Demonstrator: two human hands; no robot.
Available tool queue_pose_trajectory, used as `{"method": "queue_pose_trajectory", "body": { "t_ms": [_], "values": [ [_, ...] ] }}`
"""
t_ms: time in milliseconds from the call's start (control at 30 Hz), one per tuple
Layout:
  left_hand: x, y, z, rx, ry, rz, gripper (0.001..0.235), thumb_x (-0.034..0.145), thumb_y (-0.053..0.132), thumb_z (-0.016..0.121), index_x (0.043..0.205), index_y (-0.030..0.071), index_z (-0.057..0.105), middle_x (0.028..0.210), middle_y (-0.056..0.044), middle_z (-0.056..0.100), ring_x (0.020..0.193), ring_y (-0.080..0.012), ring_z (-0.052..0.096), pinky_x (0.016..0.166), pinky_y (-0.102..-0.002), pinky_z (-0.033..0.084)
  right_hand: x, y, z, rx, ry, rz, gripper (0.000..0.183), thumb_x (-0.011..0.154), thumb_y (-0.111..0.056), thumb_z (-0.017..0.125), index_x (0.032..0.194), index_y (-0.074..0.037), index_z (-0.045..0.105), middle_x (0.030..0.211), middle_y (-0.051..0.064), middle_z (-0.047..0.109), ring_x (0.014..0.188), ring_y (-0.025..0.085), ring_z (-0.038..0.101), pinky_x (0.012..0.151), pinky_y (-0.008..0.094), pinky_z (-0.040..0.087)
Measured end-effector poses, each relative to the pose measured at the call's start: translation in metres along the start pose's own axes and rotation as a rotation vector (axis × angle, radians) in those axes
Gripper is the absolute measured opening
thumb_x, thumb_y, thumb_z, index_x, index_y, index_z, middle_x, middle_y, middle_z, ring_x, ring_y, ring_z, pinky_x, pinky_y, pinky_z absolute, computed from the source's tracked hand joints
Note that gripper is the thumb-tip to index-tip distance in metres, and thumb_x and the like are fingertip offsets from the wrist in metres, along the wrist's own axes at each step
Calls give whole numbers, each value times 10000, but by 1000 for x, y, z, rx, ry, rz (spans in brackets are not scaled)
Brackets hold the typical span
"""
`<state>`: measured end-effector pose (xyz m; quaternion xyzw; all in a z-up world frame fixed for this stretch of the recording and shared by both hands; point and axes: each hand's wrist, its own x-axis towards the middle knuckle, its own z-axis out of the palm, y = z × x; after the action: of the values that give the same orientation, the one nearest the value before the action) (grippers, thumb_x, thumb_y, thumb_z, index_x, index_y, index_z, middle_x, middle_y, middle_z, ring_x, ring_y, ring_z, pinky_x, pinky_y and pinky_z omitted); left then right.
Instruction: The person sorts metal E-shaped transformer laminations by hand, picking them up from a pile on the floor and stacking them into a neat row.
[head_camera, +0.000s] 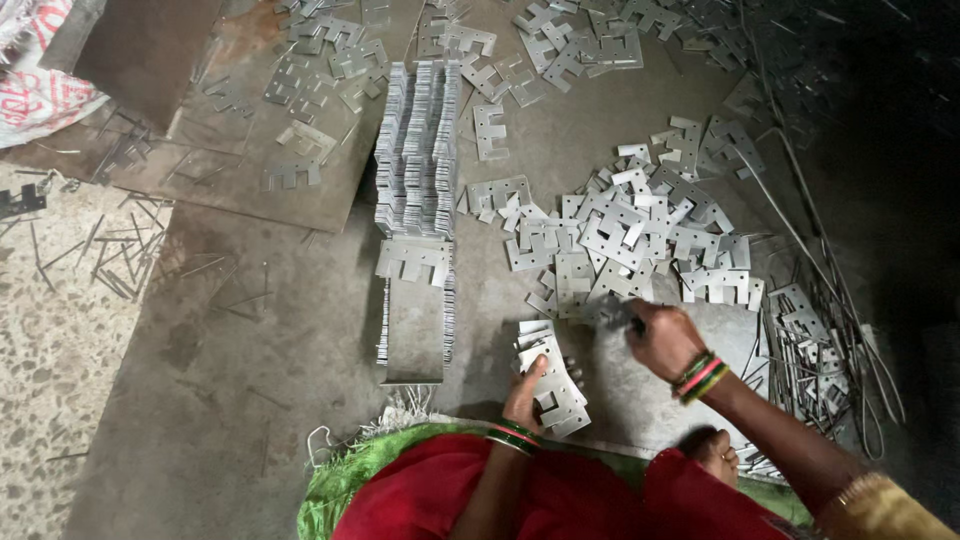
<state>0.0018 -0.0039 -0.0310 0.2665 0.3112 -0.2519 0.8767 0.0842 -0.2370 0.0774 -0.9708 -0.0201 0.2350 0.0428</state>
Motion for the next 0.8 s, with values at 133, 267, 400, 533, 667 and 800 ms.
{"method": "queue_pose_trajectory", "body": {
  "t_ms": [133,267,400,533,667,800],
  "values": [
    [-14,7,5,7,28,-111,463,781,414,755,1172,183,661,959,7,721,806,-160,727,697,-397,617,8,-1,4,650,36,-217,407,784,-42,666,1189,-60,694,1045,133,779,861,256,791,740,372,646],
    [-14,6,6,6,-91,-126,473,851,403,802,1174,83,674,947,-65,712,776,-197,710,688,-372,612,62,4,-8,121,340,-198,519,791,-119,731,1277,23,615,1196,254,675,1055,366,687,959,443,576],
    [-10,5,0,128,-1,39,376,858,337,791,1142,107,703,904,-15,719,746,-170,701,647,-351,595,81,-8,-18,-156,235,-179,553,857,-25,562,1407,-6,512,1493,225,460,1384,372,473,1197,452,415],
    [-14,10,4,33,-107,40,321,924,317,772,1131,87,688,883,-37,705,736,-180,705,652,-358,604,64,-14,1,-304,221,-166,834,742,20,537,1552,-133,411,1631,177,304,1419,346,342,1106,495,370],
    [-22,18,18,75,-49,56,309,885,326,759,1077,94,688,829,-62,711,663,-208,711,588,-382,609,21,-2,24,-299,301,-229,868,709,-20,575,1566,-67,439,1556,236,388,1386,406,425,1101,536,421],
    [-13,12,16,21,-82,-35,333,903,332,747,1106,74,694,873,-90,739,694,-212,733,622,-385,626,14,15,7,52,165,-47,495,887,-81,561,1381,-123,575,1425,160,576,1263,326,583,1029,454,544]
  ]
}}
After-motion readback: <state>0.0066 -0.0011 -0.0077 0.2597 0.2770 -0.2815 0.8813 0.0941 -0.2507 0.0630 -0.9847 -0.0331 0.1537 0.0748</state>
